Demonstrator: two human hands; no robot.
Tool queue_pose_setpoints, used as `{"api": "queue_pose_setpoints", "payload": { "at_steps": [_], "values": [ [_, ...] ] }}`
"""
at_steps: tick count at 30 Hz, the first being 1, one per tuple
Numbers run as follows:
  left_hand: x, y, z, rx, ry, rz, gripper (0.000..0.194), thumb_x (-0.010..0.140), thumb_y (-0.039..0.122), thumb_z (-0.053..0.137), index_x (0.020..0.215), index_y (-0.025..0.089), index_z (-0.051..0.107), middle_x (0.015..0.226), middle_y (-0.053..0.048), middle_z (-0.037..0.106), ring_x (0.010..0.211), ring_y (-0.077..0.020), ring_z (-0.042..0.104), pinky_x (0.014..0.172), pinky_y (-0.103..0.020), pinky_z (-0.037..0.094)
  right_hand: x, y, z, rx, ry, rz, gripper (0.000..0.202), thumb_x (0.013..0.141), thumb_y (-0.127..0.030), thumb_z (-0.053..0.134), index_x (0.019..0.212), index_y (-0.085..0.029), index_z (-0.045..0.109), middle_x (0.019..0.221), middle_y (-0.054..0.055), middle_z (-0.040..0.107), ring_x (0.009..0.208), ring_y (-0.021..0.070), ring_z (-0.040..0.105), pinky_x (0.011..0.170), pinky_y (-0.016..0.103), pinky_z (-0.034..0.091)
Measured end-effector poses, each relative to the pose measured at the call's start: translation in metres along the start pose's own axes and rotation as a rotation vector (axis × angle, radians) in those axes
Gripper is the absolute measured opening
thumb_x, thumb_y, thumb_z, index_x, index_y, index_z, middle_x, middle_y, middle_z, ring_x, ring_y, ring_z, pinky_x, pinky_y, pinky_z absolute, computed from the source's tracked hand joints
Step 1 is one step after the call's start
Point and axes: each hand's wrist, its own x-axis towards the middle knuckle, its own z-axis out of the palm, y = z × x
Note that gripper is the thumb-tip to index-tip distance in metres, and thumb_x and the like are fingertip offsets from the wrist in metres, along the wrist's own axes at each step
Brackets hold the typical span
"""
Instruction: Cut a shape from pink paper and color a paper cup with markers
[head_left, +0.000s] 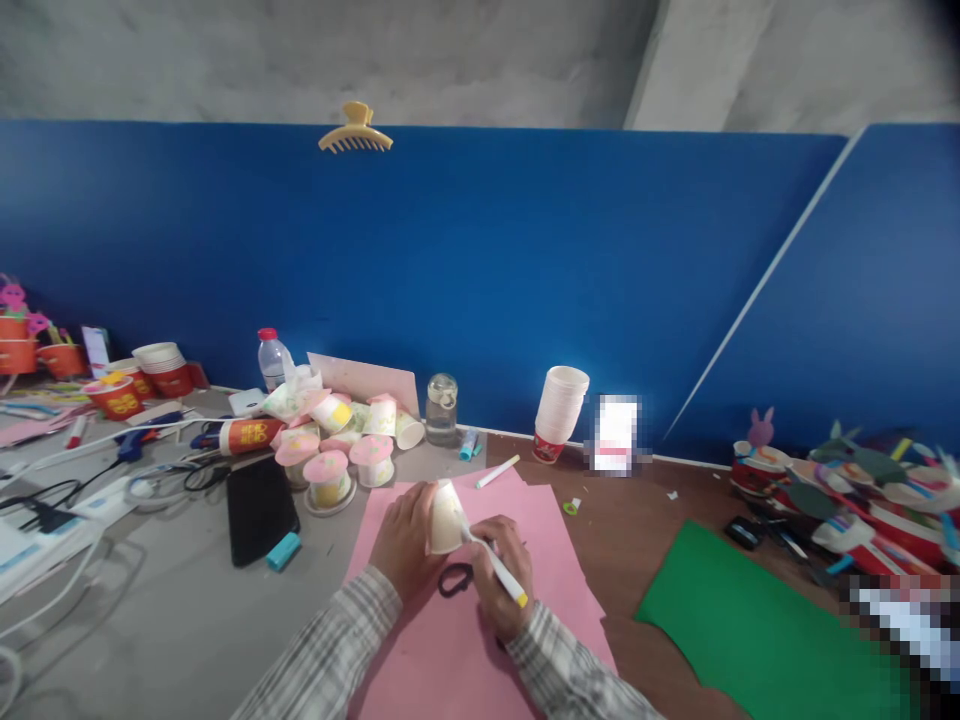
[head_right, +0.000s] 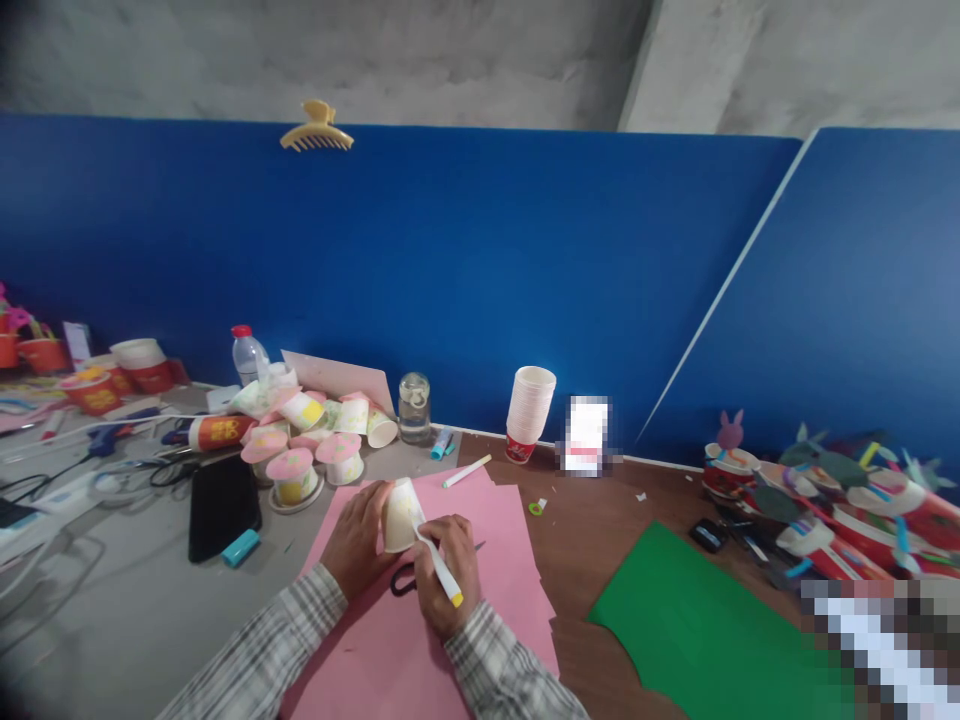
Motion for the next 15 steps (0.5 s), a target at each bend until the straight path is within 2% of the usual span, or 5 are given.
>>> {"api": "queue_pose_setpoints", "payload": {
  "at_steps": [4, 15],
  "values": [
    [0.0018, 0.0002, -0.0012, -0.01, 0.018, -0.008, 0.08, 0.058, 0.05, 0.06, 0.124, 0.017, 0.03, 0.11, -0.016, 0.059, 0.1, -0.0316, 0.055, 0.079, -0.045, 0.048, -0.0007, 0.0039, 0.0, 0.009, 0.049, 0.094, 0.012, 0.073, -0.022, 0.05, 0.076, -0.024, 0.061, 0.07, -0.001, 0.061, 0.069, 0.0207, 0.058, 0.063, 0.031, 0.047],
    [0.0, -0.0004, 0.0004, -0.018, -0.017, -0.01, 0.08, 0.059, 0.049, 0.06, 0.126, 0.02, 0.027, 0.111, -0.015, 0.058, 0.102, -0.0323, 0.054, 0.082, -0.047, 0.046, -0.0014, 0.0046, 0.0017, -0.018, 0.024, 0.087, 0.014, 0.072, -0.021, 0.05, 0.077, -0.024, 0.063, 0.071, -0.001, 0.063, 0.069, 0.0201, 0.059, 0.062, 0.03, 0.048]
  ]
}}
